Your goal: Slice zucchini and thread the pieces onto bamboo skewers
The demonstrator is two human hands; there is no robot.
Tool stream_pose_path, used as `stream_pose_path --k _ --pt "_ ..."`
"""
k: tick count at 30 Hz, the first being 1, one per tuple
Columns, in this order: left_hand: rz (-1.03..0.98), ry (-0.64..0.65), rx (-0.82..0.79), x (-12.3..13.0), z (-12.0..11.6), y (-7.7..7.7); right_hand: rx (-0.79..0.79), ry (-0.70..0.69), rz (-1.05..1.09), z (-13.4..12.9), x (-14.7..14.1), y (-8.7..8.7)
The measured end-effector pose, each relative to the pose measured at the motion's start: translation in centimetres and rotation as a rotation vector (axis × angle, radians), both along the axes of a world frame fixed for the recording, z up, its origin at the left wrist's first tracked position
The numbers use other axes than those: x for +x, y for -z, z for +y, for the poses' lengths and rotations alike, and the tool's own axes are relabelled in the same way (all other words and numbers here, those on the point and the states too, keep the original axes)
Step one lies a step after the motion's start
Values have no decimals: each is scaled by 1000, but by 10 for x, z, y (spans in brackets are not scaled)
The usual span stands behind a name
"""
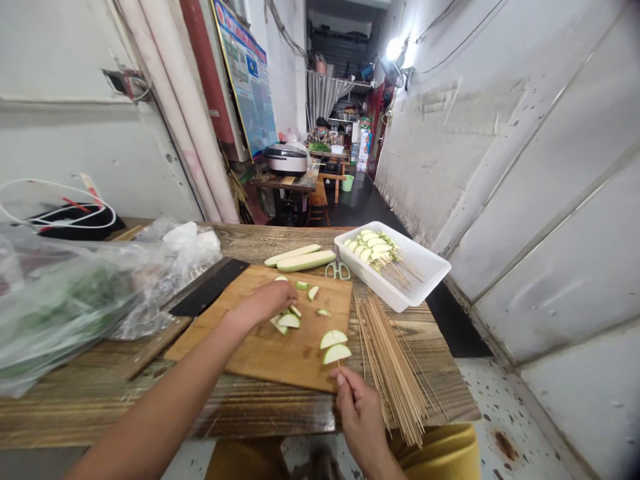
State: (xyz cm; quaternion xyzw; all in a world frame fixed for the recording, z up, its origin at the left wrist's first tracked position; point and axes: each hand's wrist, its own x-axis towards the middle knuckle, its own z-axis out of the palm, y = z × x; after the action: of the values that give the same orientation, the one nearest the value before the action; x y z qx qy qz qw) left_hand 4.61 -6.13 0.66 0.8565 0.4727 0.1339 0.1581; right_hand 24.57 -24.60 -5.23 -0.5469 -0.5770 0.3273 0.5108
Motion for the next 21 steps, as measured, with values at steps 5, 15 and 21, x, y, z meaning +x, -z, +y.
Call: stream_pose_path --k 5,15,21 --pt "1 71 -57 17 0 0 -17 1 15 0 0 4" --pt "170 8 34 2 -35 -12 -39 -2 2 -1 6 2" --pt "109 38 82 3 -50 -3 -15 23 10 -1 8 -2"
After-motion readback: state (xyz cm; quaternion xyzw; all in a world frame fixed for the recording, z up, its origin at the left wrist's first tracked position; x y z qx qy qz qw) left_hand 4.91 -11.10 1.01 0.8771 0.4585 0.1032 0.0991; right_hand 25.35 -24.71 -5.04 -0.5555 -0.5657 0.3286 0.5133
